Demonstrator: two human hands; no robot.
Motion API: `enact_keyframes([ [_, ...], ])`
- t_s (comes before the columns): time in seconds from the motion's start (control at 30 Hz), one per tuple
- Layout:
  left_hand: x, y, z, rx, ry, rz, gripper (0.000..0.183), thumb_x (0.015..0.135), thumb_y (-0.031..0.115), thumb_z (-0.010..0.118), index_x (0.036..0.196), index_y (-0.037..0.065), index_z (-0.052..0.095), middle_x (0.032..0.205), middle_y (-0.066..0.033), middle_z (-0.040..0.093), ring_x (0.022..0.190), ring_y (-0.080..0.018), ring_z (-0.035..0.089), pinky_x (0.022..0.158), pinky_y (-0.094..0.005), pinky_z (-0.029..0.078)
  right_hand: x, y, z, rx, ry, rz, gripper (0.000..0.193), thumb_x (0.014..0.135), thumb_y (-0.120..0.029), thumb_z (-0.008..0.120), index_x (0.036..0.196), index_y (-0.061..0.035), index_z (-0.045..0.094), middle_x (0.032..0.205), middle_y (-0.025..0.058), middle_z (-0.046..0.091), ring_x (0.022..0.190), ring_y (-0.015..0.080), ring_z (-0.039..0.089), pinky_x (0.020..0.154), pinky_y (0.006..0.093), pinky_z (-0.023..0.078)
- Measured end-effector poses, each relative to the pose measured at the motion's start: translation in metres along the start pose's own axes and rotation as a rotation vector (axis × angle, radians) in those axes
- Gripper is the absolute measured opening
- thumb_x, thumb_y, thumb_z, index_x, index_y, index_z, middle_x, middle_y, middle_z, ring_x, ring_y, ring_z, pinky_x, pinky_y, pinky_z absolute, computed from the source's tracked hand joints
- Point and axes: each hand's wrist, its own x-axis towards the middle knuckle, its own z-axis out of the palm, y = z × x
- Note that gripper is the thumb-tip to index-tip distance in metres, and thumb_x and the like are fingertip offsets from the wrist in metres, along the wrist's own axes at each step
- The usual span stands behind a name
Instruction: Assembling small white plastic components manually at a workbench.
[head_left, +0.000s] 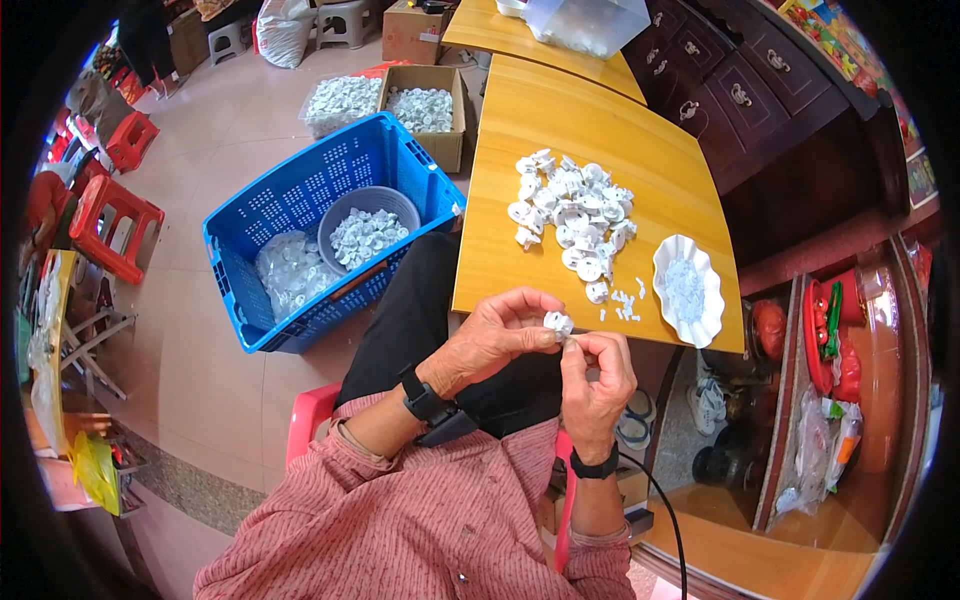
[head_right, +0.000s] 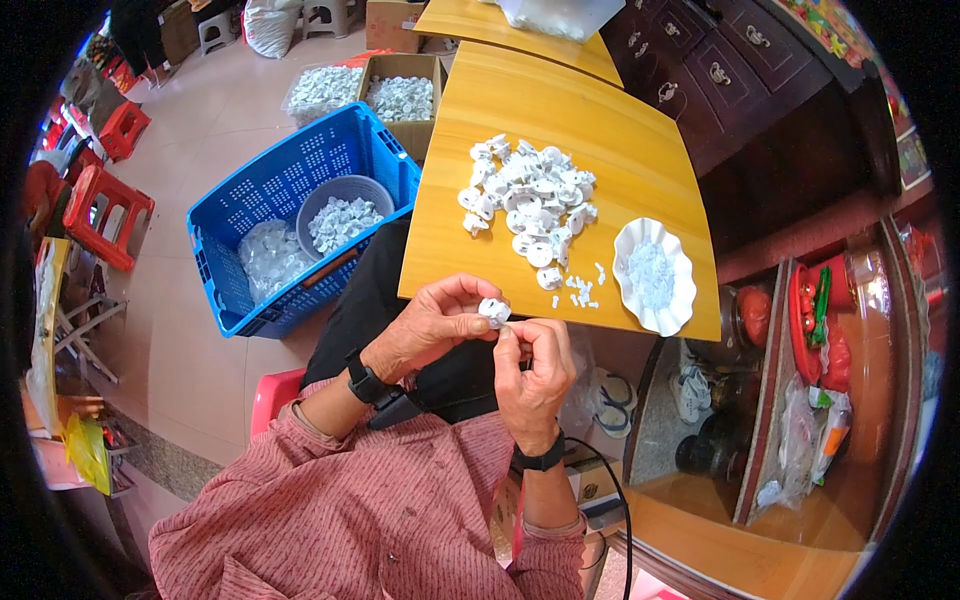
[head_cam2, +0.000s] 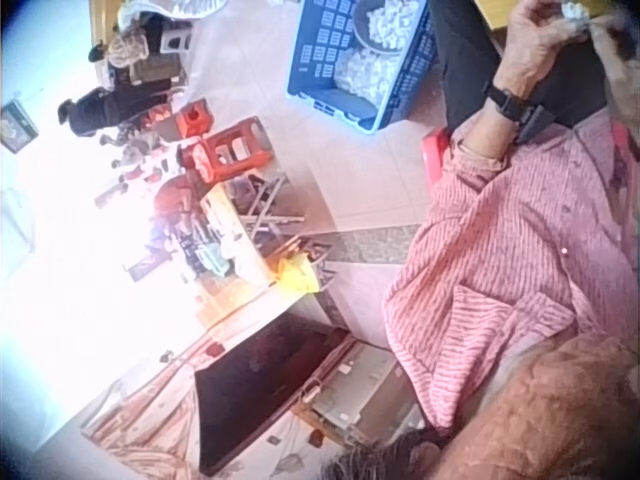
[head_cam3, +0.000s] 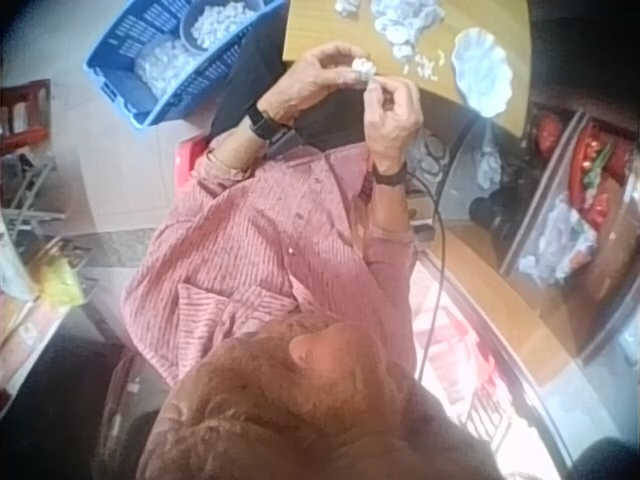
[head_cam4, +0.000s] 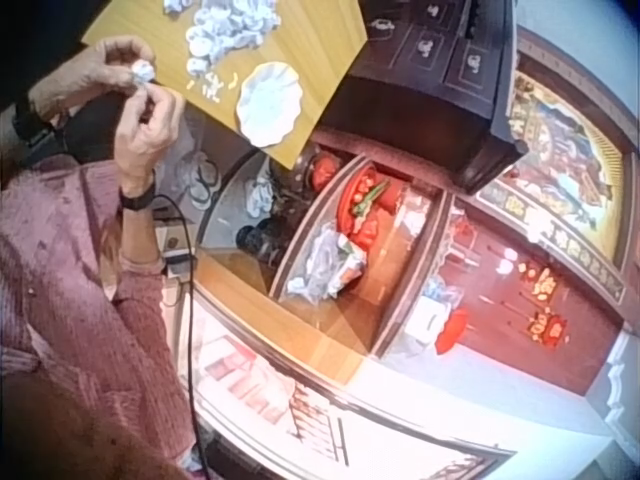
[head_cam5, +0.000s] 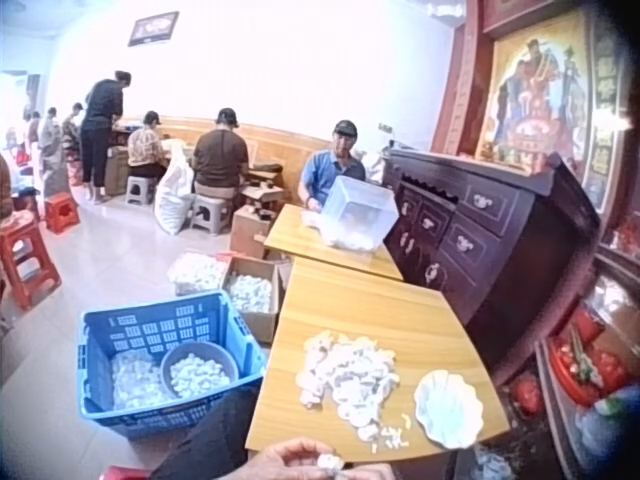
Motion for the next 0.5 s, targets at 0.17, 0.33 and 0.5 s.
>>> enact_keyframes([
  [0.17, 0.0, 0.0008, -0.0024, -0.047, -0.023, -0.032, 0.034, 0.09, 0.0, 0.071, 0.123, 0.0, 0.061, 0.112, -0.0109, 0.069, 0.102, -0.0195, 0.069, 0.093, -0.0367, 0.058, -0.003, 0.0084, -0.003, 0.121, 0.073, 0.121, 0.006, 0.087, 0.002, 0.068, 0.088, -0.0001, 0.062, 0.086, 0.007, 0.062, 0.068, 0.0139, 0.058, 0.062, 0.0273, 0.049],
  [0.33, -0.001, -0.0004, -0.0007, -0.02, -0.048, -0.013, 0.034, 0.09, 0.003, 0.072, 0.123, -0.001, 0.061, 0.113, -0.0107, 0.069, 0.102, -0.0192, 0.069, 0.093, -0.0347, 0.058, -0.0028, 0.0076, -0.0031, 0.148, 0.069, 0.144, 0.007, 0.087, 0.001, 0.068, 0.086, 0.0005, 0.062, 0.086, 0.0071, 0.062, 0.069, 0.0139, 0.057, 0.063, 0.0273, 0.048],
  [0.5, -0.002, 0.0011, 0.0009, -0.001, -0.04, -0.006, 0.033, 0.09, 0.0, 0.071, 0.123, -0.001, 0.062, 0.114, -0.0104, 0.068, 0.105, -0.0188, 0.068, 0.094, -0.0346, 0.058, -0.0028, 0.0073, -0.0039, 0.156, 0.07, 0.158, 0.007, 0.088, 0.001, 0.068, 0.087, 0.0011, 0.062, 0.087, 0.0073, 0.062, 0.071, 0.0138, 0.058, 0.064, 0.0273, 0.048],
])
